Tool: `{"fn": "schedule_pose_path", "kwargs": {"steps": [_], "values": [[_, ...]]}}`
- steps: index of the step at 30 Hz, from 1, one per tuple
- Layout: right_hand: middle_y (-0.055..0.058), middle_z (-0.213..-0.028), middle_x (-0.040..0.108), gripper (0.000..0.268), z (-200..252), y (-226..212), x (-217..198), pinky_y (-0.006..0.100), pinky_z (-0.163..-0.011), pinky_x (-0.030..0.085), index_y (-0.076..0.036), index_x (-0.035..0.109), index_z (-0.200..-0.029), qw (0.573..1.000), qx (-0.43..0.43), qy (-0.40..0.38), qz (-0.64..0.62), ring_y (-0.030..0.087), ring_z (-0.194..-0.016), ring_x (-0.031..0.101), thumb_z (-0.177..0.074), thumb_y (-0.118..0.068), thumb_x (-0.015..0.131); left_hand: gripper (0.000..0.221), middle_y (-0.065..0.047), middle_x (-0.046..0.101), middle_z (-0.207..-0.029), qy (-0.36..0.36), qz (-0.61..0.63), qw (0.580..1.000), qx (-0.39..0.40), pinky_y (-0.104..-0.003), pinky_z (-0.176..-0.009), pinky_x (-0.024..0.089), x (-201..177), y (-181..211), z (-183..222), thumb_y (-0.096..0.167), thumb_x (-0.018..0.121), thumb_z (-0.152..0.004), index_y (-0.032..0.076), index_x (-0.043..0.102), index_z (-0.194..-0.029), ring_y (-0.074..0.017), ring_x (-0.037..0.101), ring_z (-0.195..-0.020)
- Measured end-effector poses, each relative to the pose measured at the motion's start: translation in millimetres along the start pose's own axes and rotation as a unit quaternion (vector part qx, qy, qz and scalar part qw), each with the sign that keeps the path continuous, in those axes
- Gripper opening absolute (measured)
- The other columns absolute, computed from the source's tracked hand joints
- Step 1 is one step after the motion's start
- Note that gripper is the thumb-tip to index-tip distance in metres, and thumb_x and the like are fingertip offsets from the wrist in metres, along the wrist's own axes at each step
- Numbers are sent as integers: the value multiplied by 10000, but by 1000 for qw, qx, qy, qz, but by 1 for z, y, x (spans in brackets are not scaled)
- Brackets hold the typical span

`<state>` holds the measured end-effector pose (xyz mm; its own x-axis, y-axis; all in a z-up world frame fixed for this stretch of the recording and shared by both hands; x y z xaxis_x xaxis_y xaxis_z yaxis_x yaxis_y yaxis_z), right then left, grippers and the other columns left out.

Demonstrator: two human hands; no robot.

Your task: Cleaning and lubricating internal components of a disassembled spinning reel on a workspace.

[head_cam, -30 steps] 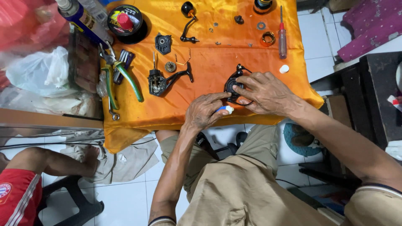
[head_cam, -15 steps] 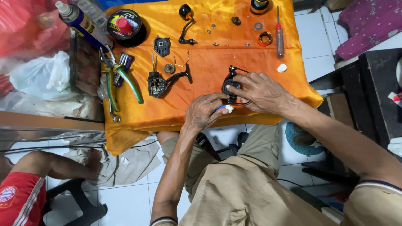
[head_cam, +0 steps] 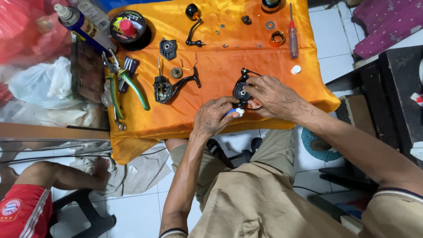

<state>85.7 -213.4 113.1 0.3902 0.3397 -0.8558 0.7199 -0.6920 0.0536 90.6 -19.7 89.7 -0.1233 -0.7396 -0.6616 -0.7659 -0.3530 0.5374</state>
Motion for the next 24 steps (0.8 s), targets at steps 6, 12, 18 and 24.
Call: {"fn": "schedule_pose_path", "kwargs": {"steps": [6, 12, 18, 24], "values": [[114, -1229, 546, 437, -13, -14, -12, 394, -688, 432, -128, 678, -1271, 1000, -10, 8, 20, 283, -921, 570, -868, -294, 656, 457, -36, 709, -1086, -7, 18, 1000, -13, -383, -727, 539, -6, 5, -6, 489, 537, -1040, 134, 514, -754, -291, 698, -854], [91, -1275, 564, 432, -12, -2, -22, 380, -684, 417, -237, 659, -1336, 997, -73, 3, -21, 266, -868, 570, -930, -258, 512, 428, -54, 704, -1097, -27, 11, 1000, -4, -406, -743, 545, -9, 12, -10, 464, 525, -1051, 129, 526, -786, -314, 693, -890], [94, -1267, 563, 432, -12, -4, -19, 356, -702, 405, -216, 643, -1356, 994, -70, 24, 77, 251, -900, 558, -1005, -241, 392, 420, -70, 711, -1086, -27, 20, 999, -11, -423, -740, 548, -8, 9, -11, 449, 537, -1049, 122, 549, -785, -326, 690, -887], [70, -1255, 567, 360, -17, -16, -20, 333, -736, 393, -138, 663, -1273, 988, -36, 50, 139, 224, -941, 544, -1029, -267, 432, 449, -43, 718, -1105, -21, 32, 999, -25, -409, -745, 553, -2, 0, -5, 464, 512, -1058, 123, 522, -766, -312, 698, -889]]}}
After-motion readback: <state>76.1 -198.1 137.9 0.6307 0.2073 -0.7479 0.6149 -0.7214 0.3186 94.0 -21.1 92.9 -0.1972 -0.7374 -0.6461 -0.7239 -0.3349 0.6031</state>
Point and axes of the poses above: each hand's wrist, its own z-axis away from the middle knuckle, its own x-axis out of the palm, y = z × x, the point moved 5 cm from there along -z, towards the middle knuckle
